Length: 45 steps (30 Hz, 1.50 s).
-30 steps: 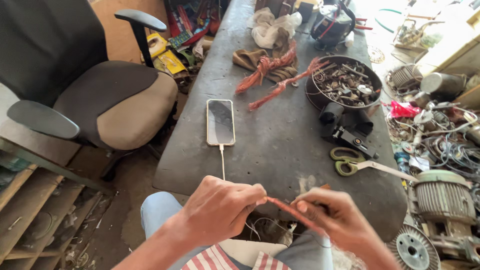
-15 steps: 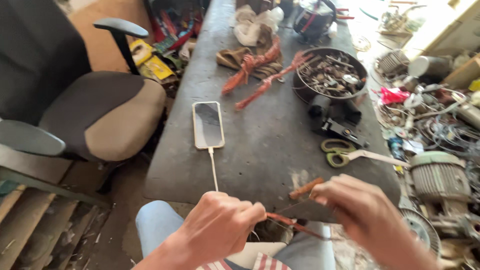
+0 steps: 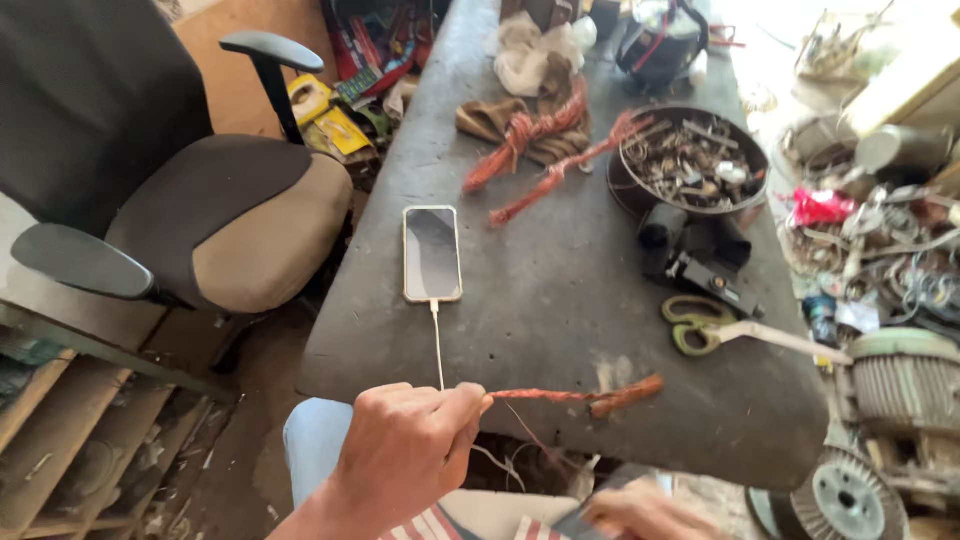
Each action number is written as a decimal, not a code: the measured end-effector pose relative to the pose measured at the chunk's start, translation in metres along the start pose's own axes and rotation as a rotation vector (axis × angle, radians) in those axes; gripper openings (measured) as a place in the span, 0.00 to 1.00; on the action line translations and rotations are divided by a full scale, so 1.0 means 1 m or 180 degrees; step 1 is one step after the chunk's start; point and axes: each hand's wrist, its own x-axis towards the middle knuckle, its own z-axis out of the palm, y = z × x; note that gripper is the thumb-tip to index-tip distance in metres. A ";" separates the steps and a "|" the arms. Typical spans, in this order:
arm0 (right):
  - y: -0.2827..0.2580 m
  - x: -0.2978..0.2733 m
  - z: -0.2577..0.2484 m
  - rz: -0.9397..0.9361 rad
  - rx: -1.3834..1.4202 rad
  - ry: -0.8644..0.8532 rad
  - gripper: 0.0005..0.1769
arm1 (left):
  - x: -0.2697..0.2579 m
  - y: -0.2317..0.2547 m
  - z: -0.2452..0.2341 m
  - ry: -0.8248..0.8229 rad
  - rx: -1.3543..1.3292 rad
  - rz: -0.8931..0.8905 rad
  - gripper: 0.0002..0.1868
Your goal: The person strips the insulation from a bundle of copper wires by hand, separating the strands and placing the stripped wires on the workbench. The person repeatedly pulls and twists the wire to remove the outer coating.
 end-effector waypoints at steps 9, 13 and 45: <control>-0.011 0.077 -0.092 0.0889 0.0839 -0.1016 0.15 | -0.008 0.021 -0.009 -0.0684 -0.1021 0.0804 0.08; 0.008 0.047 -0.056 0.2487 0.2277 -0.1585 0.13 | -0.004 0.023 -0.009 -0.0074 -0.1268 0.0506 0.08; -0.019 0.047 -0.053 0.2178 0.1684 0.0347 0.10 | 0.000 -0.006 -0.002 -0.0479 -0.0650 0.0619 0.12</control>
